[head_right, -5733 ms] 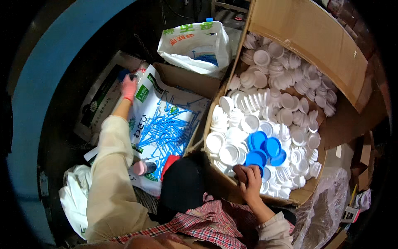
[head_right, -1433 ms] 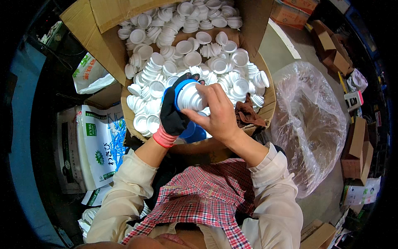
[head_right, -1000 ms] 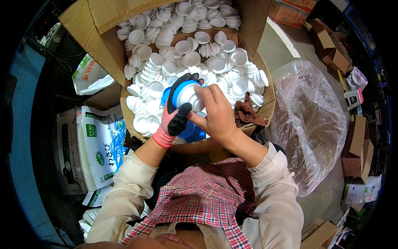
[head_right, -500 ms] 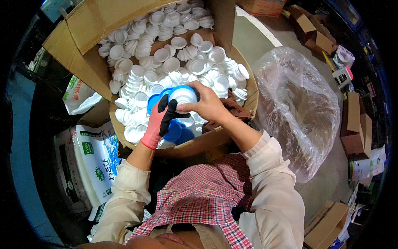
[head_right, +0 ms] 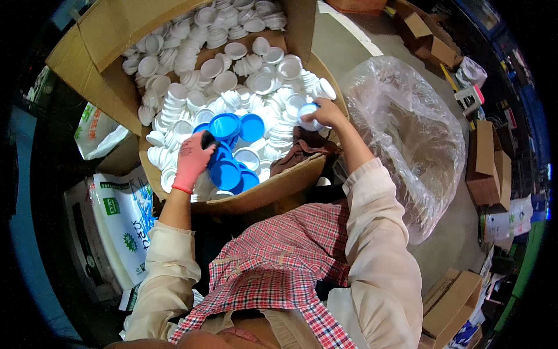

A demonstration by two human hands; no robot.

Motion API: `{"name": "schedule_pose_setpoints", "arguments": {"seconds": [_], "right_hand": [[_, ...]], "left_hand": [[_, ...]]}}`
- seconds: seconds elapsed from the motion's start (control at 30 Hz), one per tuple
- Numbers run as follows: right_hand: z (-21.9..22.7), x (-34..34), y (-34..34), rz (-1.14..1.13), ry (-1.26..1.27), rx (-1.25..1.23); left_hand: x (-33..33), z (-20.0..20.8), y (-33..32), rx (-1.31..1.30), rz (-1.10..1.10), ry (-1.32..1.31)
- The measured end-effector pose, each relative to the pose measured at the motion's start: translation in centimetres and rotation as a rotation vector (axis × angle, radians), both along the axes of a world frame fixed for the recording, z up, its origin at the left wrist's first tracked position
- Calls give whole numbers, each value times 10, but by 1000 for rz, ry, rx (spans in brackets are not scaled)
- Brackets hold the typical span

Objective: The person unpacks a plastic-wrapped bundle, then repeatedly picks white plastic bowls and blue lids from a cardboard box and screws the lids onto the bowls. The assembled containers are placed back into the same box.

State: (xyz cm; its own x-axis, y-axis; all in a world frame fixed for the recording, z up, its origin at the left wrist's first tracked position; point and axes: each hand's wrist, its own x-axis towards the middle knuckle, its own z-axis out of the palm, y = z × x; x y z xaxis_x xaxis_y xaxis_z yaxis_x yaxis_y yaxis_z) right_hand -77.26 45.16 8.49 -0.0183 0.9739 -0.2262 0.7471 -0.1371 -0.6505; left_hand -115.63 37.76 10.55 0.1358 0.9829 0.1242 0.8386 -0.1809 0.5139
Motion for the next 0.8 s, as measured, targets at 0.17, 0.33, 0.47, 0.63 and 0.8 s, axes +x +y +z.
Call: {"name": "schedule_pose_setpoints", "arguments": {"seconds": [0.17,0.33,0.47,0.63,0.8], "right_hand": [[-1,-21,-10,-39,-578,280],[-8,-51,19,-84,-501,725],[-20,-12,39,-330,-610,516],[-10,3,45,-277,-475,409],[57,-50,20,131,573,403]], "left_hand": [[11,10,-3,108,111,195],[20,-12,31,165,188,336],[32,-13,38,-25,135,470],[27,-15,42,145,140,240],[8,-23,43,-144,50,-961]]}}
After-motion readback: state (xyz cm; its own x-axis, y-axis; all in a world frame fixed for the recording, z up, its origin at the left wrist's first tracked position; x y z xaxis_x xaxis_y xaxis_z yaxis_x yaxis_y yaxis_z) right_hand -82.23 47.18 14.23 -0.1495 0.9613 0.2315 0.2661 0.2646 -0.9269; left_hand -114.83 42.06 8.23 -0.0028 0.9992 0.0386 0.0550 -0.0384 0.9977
